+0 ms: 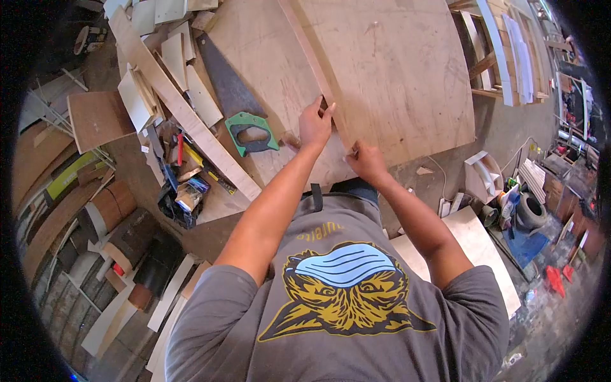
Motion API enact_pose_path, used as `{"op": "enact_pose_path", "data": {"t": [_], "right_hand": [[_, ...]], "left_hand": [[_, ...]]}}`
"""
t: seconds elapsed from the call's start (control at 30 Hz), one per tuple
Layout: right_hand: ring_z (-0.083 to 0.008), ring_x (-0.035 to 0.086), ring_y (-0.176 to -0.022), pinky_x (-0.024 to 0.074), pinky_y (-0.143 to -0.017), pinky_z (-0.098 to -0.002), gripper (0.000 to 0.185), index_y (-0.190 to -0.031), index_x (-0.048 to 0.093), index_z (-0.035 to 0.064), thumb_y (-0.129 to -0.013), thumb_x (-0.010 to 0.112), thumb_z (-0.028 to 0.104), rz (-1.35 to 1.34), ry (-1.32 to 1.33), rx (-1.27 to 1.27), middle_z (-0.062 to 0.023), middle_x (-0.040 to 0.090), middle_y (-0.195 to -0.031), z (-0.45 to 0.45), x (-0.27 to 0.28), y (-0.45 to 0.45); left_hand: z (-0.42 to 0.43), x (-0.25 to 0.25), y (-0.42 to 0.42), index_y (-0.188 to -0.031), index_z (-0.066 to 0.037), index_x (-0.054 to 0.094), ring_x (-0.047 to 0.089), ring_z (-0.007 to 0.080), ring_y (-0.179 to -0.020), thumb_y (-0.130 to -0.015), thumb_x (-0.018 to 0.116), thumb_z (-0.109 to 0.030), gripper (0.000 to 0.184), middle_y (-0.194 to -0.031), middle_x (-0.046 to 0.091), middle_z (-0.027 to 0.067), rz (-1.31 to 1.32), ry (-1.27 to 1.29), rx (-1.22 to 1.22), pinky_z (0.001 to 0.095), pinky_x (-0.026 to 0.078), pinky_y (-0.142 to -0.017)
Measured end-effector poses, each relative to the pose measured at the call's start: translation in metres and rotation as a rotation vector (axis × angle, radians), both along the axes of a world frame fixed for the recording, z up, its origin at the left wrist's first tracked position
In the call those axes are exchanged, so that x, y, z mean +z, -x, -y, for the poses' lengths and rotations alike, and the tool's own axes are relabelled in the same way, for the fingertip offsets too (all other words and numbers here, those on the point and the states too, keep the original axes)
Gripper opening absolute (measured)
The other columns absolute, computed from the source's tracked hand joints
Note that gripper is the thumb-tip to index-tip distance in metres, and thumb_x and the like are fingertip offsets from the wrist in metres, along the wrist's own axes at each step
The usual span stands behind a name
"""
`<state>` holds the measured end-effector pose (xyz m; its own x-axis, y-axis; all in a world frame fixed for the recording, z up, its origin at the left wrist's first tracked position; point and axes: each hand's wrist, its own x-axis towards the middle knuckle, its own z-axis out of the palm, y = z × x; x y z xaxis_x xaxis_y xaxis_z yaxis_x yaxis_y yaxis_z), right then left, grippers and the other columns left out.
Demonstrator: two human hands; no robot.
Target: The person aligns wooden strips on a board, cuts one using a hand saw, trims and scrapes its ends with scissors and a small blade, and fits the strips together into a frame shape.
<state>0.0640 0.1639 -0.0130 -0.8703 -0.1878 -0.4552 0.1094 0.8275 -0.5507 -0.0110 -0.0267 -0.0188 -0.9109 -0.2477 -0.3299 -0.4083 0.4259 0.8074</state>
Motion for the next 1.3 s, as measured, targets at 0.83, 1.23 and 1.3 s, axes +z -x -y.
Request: {"op": "enact_pose_path", "data": {"t": [0.83,1.23,1.3], "right_hand": [[-0.0386,0.071,-0.077,0.0558,-0.069,-0.0492,0.032,-0.095,0.066,0.0024,-0.096,0.071,0.034,-0.023,0.259,0.321,-0.0189,0.071,-0.083,0.083,0.072,0.022],[-0.0306,0.061,-0.11,0.0517,-0.093,-0.0451,0.026,-0.114,0.063,0.0065,-0.094,0.064,0.024,-0.495,0.14,0.974,-0.0128,0.061,-0.115,0.228,0.013,0.039],[-0.0282,0.062,-0.106,0.052,-0.089,-0.0428,0.025,-0.112,0.062,0.008,-0.093,0.064,0.023,-0.526,0.032,0.943,-0.0106,0.06,-0.112,0.244,0.008,0.035]], "left_hand": [[0.069,0.022,-0.014,-0.109,-0.007,0.055,0.052,0.0096,-0.053,-0.112,0.049,-0.034,0.028,-0.07,0.054,0.0008,-0.059,-0.617,0.543,0.0269,0.046,-0.048],[0.185,0.058,-0.089,-0.106,-0.007,0.059,0.049,0.006,-0.055,-0.111,0.051,-0.03,0.026,-0.07,0.055,-0.0011,-0.13,-0.498,0.461,0.0242,0.039,-0.049],[0.184,0.066,-0.098,-0.105,-0.006,0.06,0.05,0.0057,-0.056,-0.111,0.051,-0.031,0.027,-0.071,0.056,-0.0009,-0.117,-0.5,0.468,0.0245,0.04,-0.049]]}}
